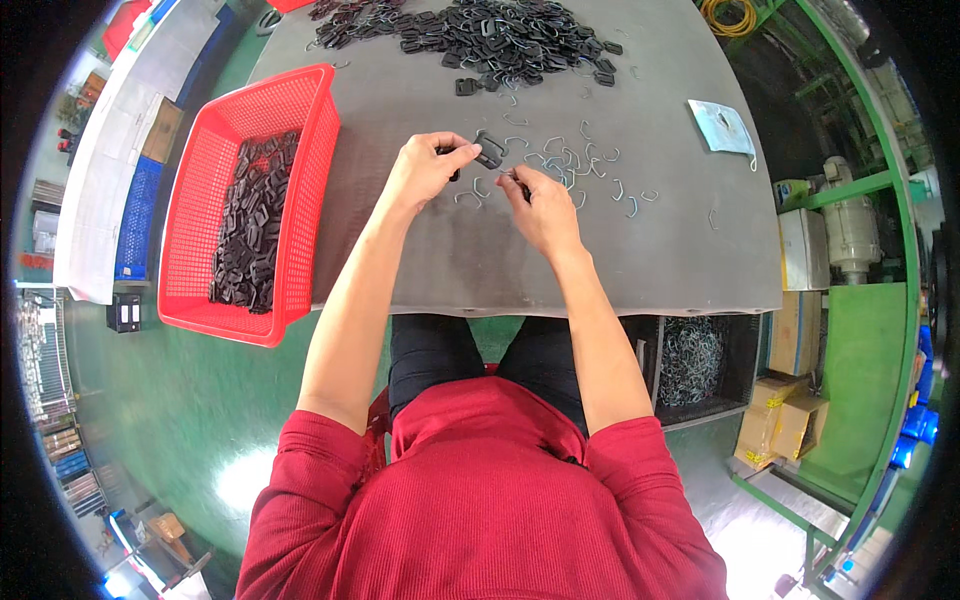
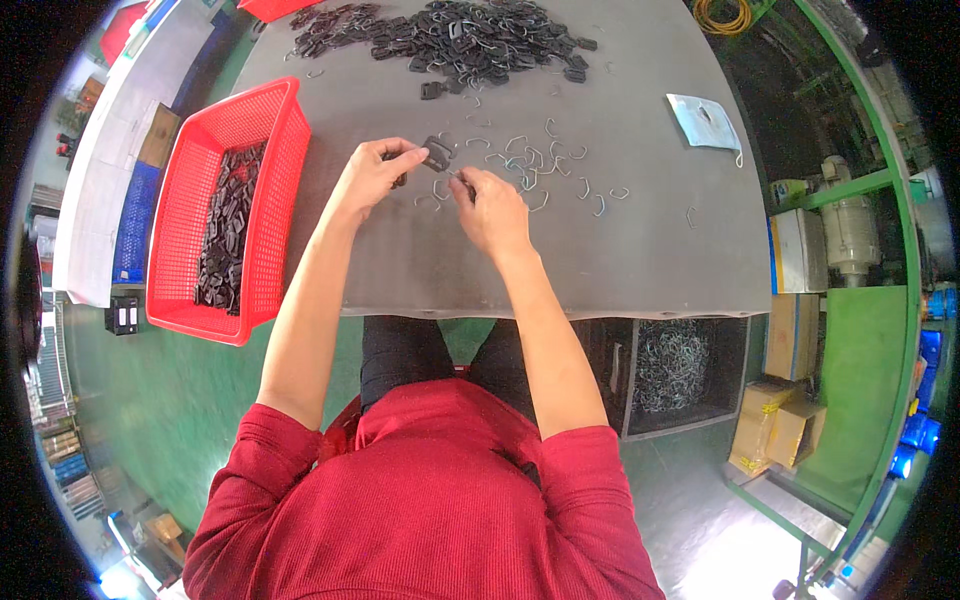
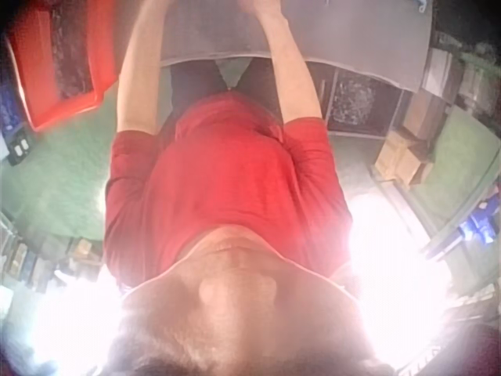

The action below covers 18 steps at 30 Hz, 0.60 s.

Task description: The person sorts through a pile of black plastic buckles and metal rings on a table, picking out specific items and placing them into a red basket.

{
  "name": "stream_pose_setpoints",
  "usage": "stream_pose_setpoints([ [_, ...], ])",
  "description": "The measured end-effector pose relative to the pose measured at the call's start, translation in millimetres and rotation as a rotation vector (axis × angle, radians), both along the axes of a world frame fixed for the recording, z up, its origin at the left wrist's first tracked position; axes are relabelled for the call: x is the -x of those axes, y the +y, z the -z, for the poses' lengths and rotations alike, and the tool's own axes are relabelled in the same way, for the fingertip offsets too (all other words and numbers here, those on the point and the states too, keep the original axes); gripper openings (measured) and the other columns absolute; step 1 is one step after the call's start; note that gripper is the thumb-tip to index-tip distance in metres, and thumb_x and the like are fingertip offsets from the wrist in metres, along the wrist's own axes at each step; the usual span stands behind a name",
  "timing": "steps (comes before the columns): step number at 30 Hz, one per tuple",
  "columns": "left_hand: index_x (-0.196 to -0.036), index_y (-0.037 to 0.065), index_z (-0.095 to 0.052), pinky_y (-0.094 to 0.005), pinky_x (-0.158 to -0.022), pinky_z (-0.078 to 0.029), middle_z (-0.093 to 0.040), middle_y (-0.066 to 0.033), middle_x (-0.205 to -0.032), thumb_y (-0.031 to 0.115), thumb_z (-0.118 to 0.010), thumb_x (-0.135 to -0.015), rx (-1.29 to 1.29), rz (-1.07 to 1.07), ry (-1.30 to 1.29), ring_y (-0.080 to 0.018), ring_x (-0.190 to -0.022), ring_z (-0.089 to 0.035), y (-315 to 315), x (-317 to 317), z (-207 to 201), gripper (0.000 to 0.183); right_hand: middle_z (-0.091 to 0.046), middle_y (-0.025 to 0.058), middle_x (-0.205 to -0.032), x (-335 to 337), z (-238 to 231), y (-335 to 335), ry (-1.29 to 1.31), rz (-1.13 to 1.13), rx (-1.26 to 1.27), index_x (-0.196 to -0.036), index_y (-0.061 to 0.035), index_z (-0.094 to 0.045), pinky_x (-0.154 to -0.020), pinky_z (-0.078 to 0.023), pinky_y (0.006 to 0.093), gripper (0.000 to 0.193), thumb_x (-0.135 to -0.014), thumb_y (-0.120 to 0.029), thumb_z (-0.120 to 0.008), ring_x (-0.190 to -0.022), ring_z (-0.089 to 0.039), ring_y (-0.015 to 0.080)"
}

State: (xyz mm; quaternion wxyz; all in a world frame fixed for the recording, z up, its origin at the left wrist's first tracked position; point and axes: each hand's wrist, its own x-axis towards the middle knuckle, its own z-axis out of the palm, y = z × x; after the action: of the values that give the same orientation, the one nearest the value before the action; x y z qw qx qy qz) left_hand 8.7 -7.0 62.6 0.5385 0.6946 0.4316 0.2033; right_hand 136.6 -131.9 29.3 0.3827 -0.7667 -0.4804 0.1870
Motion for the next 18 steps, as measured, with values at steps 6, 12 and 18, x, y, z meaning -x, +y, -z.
stream_pose_setpoints([
  [6,-0.085,0.008,-0.068,-0.0219,-0.045,-0.028,-0.049,0.0055,-0.061,0.027,-0.066,-0.081,0.353,0.117,-0.073,-0.0037,-0.054,-0.042,13,3,8,0.019,-0.063,0.0111,-0.085,-1,-5,-3,-0.125,-0.025,-0.003,-0.091,-0.0106,-0.064,-0.067,-0.048,0.0439,0.021,-0.087,-0.029,-0.053,-0.079,-0.061,0.0335],
  [12,-0.085,0.004,-0.068,-0.0286,-0.060,-0.044,-0.064,-0.0056,-0.069,0.024,-0.067,-0.078,-0.420,0.124,0.117,-0.0119,-0.064,-0.057,-11,-17,7,0.021,-0.063,0.0125,-0.085,-3,-2,5,-0.386,-0.022,0.194,-0.090,-0.0102,-0.064,-0.067,-0.049,0.0445,0.021,-0.087,-0.027,-0.052,-0.076,-0.063,0.0329],
  [18,-0.085,0.004,-0.067,-0.0303,-0.065,-0.047,-0.066,-0.0110,-0.077,0.023,-0.067,-0.077,-0.604,0.116,0.147,-0.0217,-0.068,-0.061,-17,-19,5,0.020,-0.065,0.0126,-0.091,-3,-12,8,-0.354,-0.050,0.414,-0.090,-0.0075,-0.064,-0.072,-0.049,0.0442,0.027,-0.087,-0.032,-0.054,-0.081,-0.063,0.0324],
])
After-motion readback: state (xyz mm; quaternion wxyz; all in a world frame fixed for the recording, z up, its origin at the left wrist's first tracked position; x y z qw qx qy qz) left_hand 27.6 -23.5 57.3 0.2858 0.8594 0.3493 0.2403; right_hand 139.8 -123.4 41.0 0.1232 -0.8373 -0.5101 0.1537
